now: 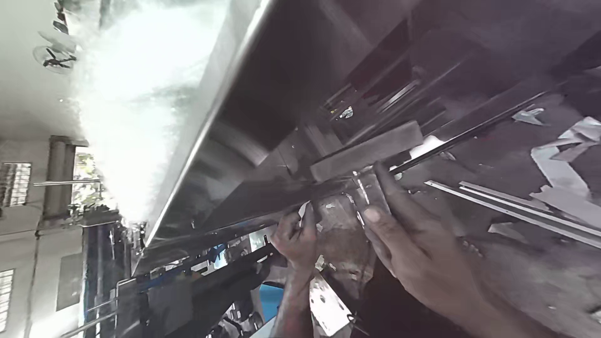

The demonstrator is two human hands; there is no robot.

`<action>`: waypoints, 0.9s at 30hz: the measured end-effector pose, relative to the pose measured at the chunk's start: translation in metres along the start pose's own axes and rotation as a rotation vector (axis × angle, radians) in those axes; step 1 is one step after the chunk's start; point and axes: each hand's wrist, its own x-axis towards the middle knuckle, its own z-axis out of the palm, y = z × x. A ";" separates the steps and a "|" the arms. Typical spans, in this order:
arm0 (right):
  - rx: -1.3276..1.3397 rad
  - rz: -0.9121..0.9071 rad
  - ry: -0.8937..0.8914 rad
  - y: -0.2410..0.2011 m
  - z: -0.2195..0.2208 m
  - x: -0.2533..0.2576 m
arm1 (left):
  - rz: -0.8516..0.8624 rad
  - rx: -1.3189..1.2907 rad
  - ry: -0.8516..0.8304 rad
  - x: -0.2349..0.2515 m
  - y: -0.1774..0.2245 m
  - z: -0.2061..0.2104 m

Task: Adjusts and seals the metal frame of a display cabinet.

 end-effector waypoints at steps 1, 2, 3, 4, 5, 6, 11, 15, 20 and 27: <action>-0.064 0.059 -0.036 0.005 0.003 -0.003 | -0.002 0.011 -0.002 0.000 0.001 -0.001; -0.164 0.131 -0.117 0.008 0.004 -0.003 | 0.008 0.028 -0.001 0.001 0.000 0.000; -0.229 0.173 -0.163 0.011 0.003 -0.002 | 0.018 0.044 -0.007 0.001 0.000 0.000; -0.261 0.198 -0.185 0.013 0.000 -0.001 | 0.021 0.054 -0.025 0.000 -0.001 -0.002; -0.266 0.208 -0.173 0.013 -0.005 0.000 | 0.027 0.055 -0.044 0.000 -0.003 -0.004; -0.227 0.201 -0.122 0.014 -0.008 0.000 | 0.032 0.053 -0.059 0.000 -0.005 -0.006; -0.169 0.155 -0.040 0.023 -0.003 -0.004 | 0.038 0.086 -0.090 -0.001 -0.014 -0.015; -0.258 0.224 -0.125 0.022 -0.011 0.001 | 0.035 0.158 -0.097 -0.003 -0.012 -0.017; -0.061 0.193 0.038 0.034 -0.007 -0.002 | 0.033 0.127 -0.091 -0.003 -0.014 -0.017; -0.586 0.010 -0.040 0.014 -0.023 -0.034 | 0.002 0.137 -0.107 -0.008 -0.013 -0.020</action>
